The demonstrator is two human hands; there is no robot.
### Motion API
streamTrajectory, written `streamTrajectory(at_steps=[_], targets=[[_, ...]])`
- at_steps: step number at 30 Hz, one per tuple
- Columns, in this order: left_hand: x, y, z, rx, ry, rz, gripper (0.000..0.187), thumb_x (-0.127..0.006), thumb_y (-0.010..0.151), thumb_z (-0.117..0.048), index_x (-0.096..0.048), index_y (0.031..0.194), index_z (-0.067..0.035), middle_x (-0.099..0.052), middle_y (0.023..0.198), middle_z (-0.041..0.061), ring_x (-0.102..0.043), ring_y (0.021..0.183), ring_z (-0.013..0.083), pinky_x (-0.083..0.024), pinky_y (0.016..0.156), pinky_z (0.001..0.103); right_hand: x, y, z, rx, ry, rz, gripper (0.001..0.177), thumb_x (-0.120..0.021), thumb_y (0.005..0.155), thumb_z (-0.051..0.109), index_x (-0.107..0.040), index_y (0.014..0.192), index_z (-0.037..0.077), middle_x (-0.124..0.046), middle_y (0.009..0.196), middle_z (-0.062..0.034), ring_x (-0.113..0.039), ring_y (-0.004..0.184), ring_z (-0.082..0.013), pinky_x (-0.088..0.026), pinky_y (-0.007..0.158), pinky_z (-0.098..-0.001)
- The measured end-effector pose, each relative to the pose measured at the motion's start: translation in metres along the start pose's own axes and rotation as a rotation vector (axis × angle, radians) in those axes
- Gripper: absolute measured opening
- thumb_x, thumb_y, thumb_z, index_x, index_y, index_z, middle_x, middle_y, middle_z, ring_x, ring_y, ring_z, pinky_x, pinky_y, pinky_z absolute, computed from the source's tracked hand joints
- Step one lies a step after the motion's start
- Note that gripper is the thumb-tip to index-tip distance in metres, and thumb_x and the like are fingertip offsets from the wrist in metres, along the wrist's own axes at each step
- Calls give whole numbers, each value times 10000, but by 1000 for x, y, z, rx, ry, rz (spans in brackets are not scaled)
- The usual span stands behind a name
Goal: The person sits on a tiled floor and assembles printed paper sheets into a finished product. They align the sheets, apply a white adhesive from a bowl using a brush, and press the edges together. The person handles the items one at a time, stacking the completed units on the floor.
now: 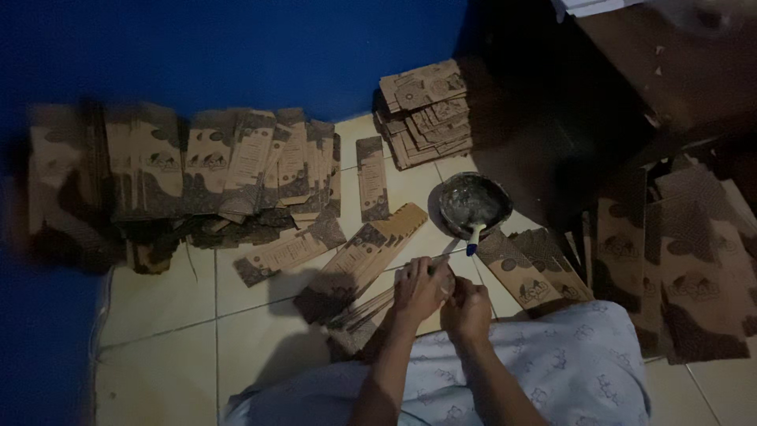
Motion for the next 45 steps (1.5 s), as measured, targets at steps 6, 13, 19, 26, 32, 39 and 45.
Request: streamTrajectory(at_steps=[6,13,19,26,32,39,45], targets=[[-19,-6,0,-137,99,-238,608,-676,879,-334,-552,1472,-279,-543,1334,99,-487,1223,337,-395,944,557,-24,0,-22,375,-322,-148,195,-713,879,130,-759,1066,102,-655,956,-159,-657,946,-361,-557,812,-436],[-59,-2,18,-160,65,-228,521,-658,905,-287,-613,1423,-246,-532,1375,100,-441,1297,336,-349,1001,598,-21,0,-12,496,-449,-113,333,-730,702,147,-735,1006,13,-638,1072,-198,-628,942,-363,-523,695,-449],[-55,-8,16,-237,56,-379,467,-665,865,-233,-659,1331,-232,-522,1468,-10,-376,1450,339,-327,1041,607,-12,-2,2,553,-402,-141,318,-724,681,155,-731,960,3,-666,1114,-191,-607,862,-367,-510,720,-480],[-80,-6,18,-203,155,-277,491,-657,914,-223,-635,1401,-166,-504,1523,-5,-346,1429,252,-320,982,622,-32,-4,-19,466,-595,74,350,-641,813,184,-709,1098,-8,-718,970,-188,-657,948,-337,-454,930,-522],[-54,-1,14,-117,111,-226,451,-701,888,-327,-602,1303,-182,-490,1494,48,-401,1419,326,-195,1180,719,-20,-12,-6,574,-568,-87,378,-649,772,174,-717,1091,-16,-752,977,-202,-669,1018,-362,-429,964,-607],[-4,-12,112,196,139,-564,941,-851,648,-291,-394,1464,-196,-570,1361,179,-448,1336,443,-197,1123,706,-18,13,-77,-364,458,82,243,-616,960,106,-735,1153,20,-770,1093,-152,-708,969,-196,-530,879,-322],[-4,-33,185,469,-277,-290,1127,-842,683,-315,-259,1632,-141,-574,1347,182,-555,1246,406,-354,1097,647,-39,19,-109,-331,689,13,287,-515,930,5,-698,1150,-19,-771,1138,-126,-689,959,-186,-516,873,-284]])
Point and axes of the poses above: each hand's wrist, its own y-axis towards the middle knuckle, its own x-axis out of the back of the hand, z = x × y, the point moved 4 cm from there along y, towards the middle knuckle
